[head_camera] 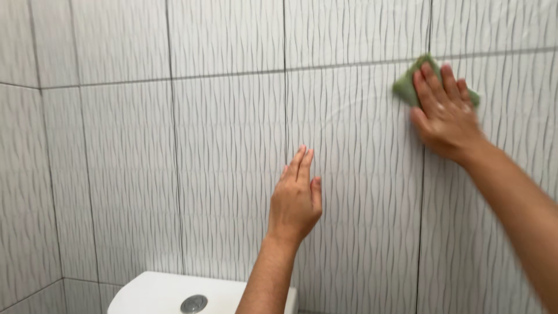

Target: The person cleans bathroom wall tiles using a green sponge and liquid from a scoop, and organizes several toiletries and dental care items on a corner shower rack.

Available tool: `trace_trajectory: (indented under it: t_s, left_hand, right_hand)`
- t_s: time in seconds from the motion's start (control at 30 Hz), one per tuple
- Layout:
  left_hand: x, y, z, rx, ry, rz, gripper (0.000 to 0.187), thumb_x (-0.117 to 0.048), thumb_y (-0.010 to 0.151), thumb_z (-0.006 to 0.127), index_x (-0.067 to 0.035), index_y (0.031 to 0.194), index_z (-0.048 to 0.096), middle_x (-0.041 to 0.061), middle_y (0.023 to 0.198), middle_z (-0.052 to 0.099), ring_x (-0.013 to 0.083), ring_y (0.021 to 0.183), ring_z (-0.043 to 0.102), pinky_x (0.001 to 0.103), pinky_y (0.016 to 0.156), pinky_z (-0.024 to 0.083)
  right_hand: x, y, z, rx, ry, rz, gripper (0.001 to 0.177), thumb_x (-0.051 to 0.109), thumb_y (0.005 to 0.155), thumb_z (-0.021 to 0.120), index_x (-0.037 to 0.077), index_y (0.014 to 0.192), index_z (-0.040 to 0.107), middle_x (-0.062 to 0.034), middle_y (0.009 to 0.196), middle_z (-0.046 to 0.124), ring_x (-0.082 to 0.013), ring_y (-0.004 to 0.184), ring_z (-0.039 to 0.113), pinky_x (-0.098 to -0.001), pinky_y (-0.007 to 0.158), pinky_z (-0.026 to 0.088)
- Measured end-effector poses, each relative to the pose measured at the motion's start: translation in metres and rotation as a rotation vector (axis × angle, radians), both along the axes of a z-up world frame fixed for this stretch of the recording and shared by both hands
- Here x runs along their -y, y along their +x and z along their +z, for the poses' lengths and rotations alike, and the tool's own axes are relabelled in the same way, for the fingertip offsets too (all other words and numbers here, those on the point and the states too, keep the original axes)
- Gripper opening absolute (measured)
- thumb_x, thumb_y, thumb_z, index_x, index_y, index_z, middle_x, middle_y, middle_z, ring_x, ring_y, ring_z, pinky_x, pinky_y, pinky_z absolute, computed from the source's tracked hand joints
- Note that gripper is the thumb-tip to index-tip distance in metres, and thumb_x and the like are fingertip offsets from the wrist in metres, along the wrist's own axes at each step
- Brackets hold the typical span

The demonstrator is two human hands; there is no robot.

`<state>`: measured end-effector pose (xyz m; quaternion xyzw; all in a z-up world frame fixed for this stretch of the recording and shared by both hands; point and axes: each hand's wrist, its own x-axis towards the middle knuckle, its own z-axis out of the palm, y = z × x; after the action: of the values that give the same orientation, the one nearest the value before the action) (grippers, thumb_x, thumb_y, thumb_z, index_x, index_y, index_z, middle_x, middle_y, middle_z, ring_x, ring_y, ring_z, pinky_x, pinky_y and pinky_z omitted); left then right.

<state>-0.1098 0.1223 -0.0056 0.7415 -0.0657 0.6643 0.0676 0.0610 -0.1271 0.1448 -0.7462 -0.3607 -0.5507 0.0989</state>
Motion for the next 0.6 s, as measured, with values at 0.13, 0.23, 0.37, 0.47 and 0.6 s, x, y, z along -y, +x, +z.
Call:
trace_trajectory:
  t_s: [0.13,0.23,0.37,0.47,0.6]
  left_hand:
    - [0.01,-0.001,0.008,0.038,-0.01,-0.037,0.051,-0.018,0.1,0.053,0.003,0.146,0.048,0.021,0.154,0.048,0.0359,0.138,0.052,0.046,0.115,0.041]
    - [0.018,0.008,-0.001,0.033,-0.055,-0.119,0.052,-0.017,0.1,0.052,0.0,0.148,0.047,0.02,0.157,0.045,0.0383,0.14,0.051,0.044,0.113,0.043]
    - [0.051,0.035,-0.015,-0.173,-0.078,-0.125,0.054,-0.021,0.096,0.061,-0.014,0.148,0.049,0.016,0.165,0.034,0.0392,0.144,0.04,0.048,0.114,0.039]
    - [0.082,0.062,-0.029,-0.301,0.014,-0.115,0.076,-0.024,0.087,0.075,-0.02,0.153,0.038,0.017,0.168,0.015,0.0384,0.154,0.019,0.057,0.119,0.024]
    - [0.123,0.088,-0.036,-0.514,0.087,0.073,0.117,-0.036,0.073,0.088,-0.028,0.16,0.01,0.009,0.169,-0.009,0.0324,0.155,-0.006,0.067,0.121,0.006]
  right_hand:
    - [-0.11,0.013,-0.007,0.227,-0.071,0.114,0.076,0.033,0.107,0.033,0.014,0.167,-0.009,-0.0081,0.174,-0.019,-0.0211,0.158,-0.025,-0.0446,0.129,-0.015]
    - [-0.146,0.005,-0.134,0.261,-0.274,0.257,0.076,0.03,0.104,0.041,-0.003,0.163,0.006,-0.0267,0.17,-0.008,-0.034,0.155,-0.016,-0.0526,0.126,-0.006]
    - [-0.045,0.008,-0.248,0.152,-0.571,0.289,0.061,0.032,0.1,0.046,0.009,0.155,0.034,-0.0083,0.165,0.024,-0.0277,0.154,0.01,-0.0476,0.121,0.0]
    - [0.04,0.039,-0.239,0.301,-0.412,0.158,0.064,0.028,0.095,0.042,0.014,0.156,0.034,-0.0067,0.166,0.026,-0.0253,0.155,0.012,-0.0478,0.124,0.005]
    - [0.132,0.066,-0.13,0.175,0.013,-0.016,0.065,0.027,0.1,0.033,0.002,0.158,0.02,-0.0207,0.166,0.016,-0.0371,0.153,0.006,-0.0529,0.12,0.005]
